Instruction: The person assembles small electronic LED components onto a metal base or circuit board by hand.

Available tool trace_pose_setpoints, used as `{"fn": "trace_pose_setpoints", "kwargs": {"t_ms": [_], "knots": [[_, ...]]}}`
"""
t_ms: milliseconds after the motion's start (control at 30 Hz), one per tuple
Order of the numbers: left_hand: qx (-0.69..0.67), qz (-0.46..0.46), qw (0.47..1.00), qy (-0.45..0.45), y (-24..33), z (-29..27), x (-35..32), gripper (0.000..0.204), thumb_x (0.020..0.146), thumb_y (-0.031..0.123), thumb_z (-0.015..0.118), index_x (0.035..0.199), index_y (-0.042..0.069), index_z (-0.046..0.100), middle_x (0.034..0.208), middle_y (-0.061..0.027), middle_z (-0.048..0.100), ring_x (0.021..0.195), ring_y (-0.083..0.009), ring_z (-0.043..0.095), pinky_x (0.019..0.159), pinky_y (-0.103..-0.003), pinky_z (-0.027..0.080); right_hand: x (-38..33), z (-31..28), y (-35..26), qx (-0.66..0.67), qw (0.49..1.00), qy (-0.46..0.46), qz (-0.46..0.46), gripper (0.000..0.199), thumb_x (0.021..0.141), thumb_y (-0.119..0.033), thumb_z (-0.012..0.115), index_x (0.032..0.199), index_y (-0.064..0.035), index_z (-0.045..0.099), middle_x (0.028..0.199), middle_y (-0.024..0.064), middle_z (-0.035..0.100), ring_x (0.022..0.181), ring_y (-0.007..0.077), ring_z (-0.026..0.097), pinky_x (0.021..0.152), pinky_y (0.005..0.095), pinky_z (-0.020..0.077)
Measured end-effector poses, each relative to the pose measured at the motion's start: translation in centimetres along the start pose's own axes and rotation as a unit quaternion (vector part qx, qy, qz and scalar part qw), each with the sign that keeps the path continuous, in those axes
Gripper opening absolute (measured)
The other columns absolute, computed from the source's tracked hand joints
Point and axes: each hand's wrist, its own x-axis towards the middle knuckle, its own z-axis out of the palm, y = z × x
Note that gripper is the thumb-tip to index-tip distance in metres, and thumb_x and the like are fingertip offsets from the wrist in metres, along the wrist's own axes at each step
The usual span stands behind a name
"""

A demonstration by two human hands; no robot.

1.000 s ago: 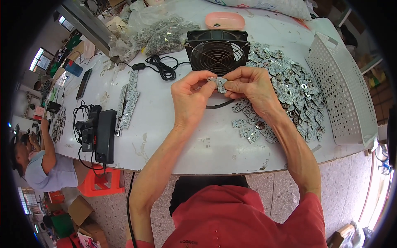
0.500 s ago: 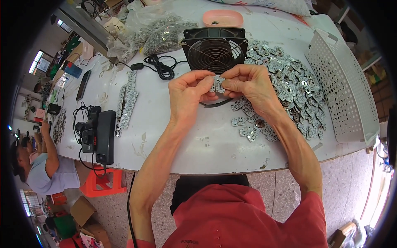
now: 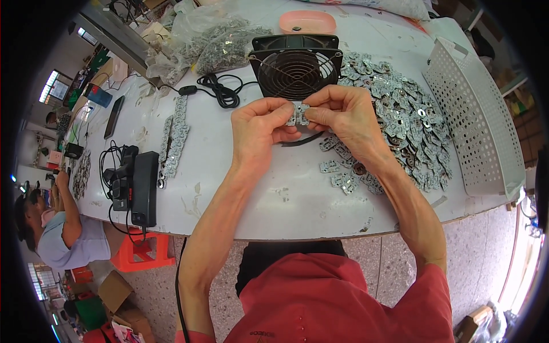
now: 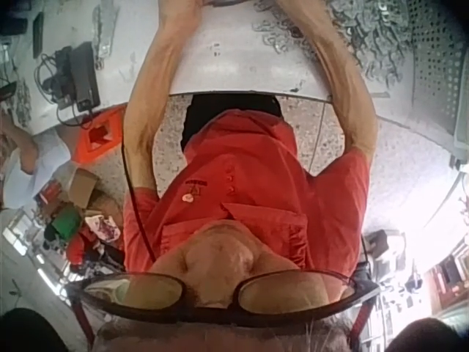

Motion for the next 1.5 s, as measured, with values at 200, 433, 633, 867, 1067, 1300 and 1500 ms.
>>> {"fn": "trace_pose_setpoints", "kwargs": {"t_ms": [200,433,633,867,1067,1300,1500], "knots": [[0.01,0.009,1.0,0.008,0.0,0.0,-0.2,0.014,0.078,0.005,0.062,0.085,-0.007,0.061,0.074,-0.0094,0.06,0.056,-0.0148,0.058,0.053,-0.027,0.054,-0.2,0.7,0.6,-0.06,0.995,0.037,-0.064,0.009,0.071,0.004,0.062,0.079,0.0055,0.064,0.067,0.0092,0.064,0.059,0.0114,0.061,0.053,0.022,0.0489],[0.078,0.042,0.996,-0.005,0.1,-0.3,-0.6,0.016,0.079,0.006,0.063,0.091,-0.005,0.062,0.075,-0.0073,0.061,0.058,-0.0126,0.059,0.054,-0.027,0.055,-0.3,0.6,0.6,-0.104,0.988,0.046,-0.101,0.009,0.071,0.003,0.062,0.079,0.0052,0.064,0.066,0.0081,0.064,0.058,0.0112,0.06,0.054,0.0222,0.0483],[0.095,0.055,0.993,-0.042,0.2,0.8,-1.2,0.016,0.078,0.005,0.062,0.089,-0.006,0.064,0.067,-0.0058,0.06,0.053,-0.0099,0.055,0.05,-0.024,0.05,0.1,-0.7,-0.4,-0.055,0.998,0.004,-0.034,0.008,0.07,0.001,0.064,0.077,0.005,0.063,0.065,0.0079,0.063,0.057,0.0108,0.059,0.053,0.0215,0.0477],[0.164,0.059,0.984,-0.037,0.4,1.4,-1.3,0.017,0.077,0.008,0.062,0.085,-0.005,0.066,0.065,-0.0053,0.06,0.051,-0.0083,0.052,0.046,-0.021,0.045,0.1,-1.8,-1.3,-0.133,0.989,-0.058,-0.011,0.01,0.071,-0.003,0.065,0.077,0.0051,0.062,0.065,0.0084,0.062,0.058,0.0109,0.06,0.053,0.0215,0.0483],[0.259,0.082,0.961,-0.047,0.0,1.0,-1.8,0.015,0.075,0.007,0.062,0.083,-0.004,0.067,0.061,-0.0045,0.061,0.051,-0.0082,0.052,0.046,-0.021,0.044,0.3,-3.5,-3.2,-0.067,0.998,0.01,-0.011,0.01,0.075,-0.006,0.063,0.077,0.0037,0.062,0.069,0.0083,0.064,0.06,0.011,0.061,0.056,0.0201,0.0487],[0.371,0.16,0.896,-0.187,-0.9,2.9,-2.4,0.015,0.073,0.002,0.066,0.087,-0.003,0.067,0.067,-0.0019,0.062,0.058,-0.0064,0.055,0.05,-0.021,0.047,0.2,-2.5,-2.5,-0.017,0.999,0.029,-0.016,0.01,0.076,-0.006,0.064,0.081,0.0033,0.062,0.071,0.008,0.064,0.061,0.0108,0.061,0.056,0.02,0.0485],[0.041,0.091,0.994,-0.041,0.4,0.5,-0.9,0.017,0.079,0.001,0.061,0.095,-0.004,0.064,0.077,-0.008,0.064,0.061,-0.013,0.061,0.056,-0.023,0.052,-0.2,-1.5,-2.3,-0.013,1.0,0.012,0.016,0.011,0.075,-0.004,0.066,0.081,0.0038,0.062,0.069,0.0077,0.063,0.059,0.0101,0.06,0.054,0.0192,0.0478]]}}
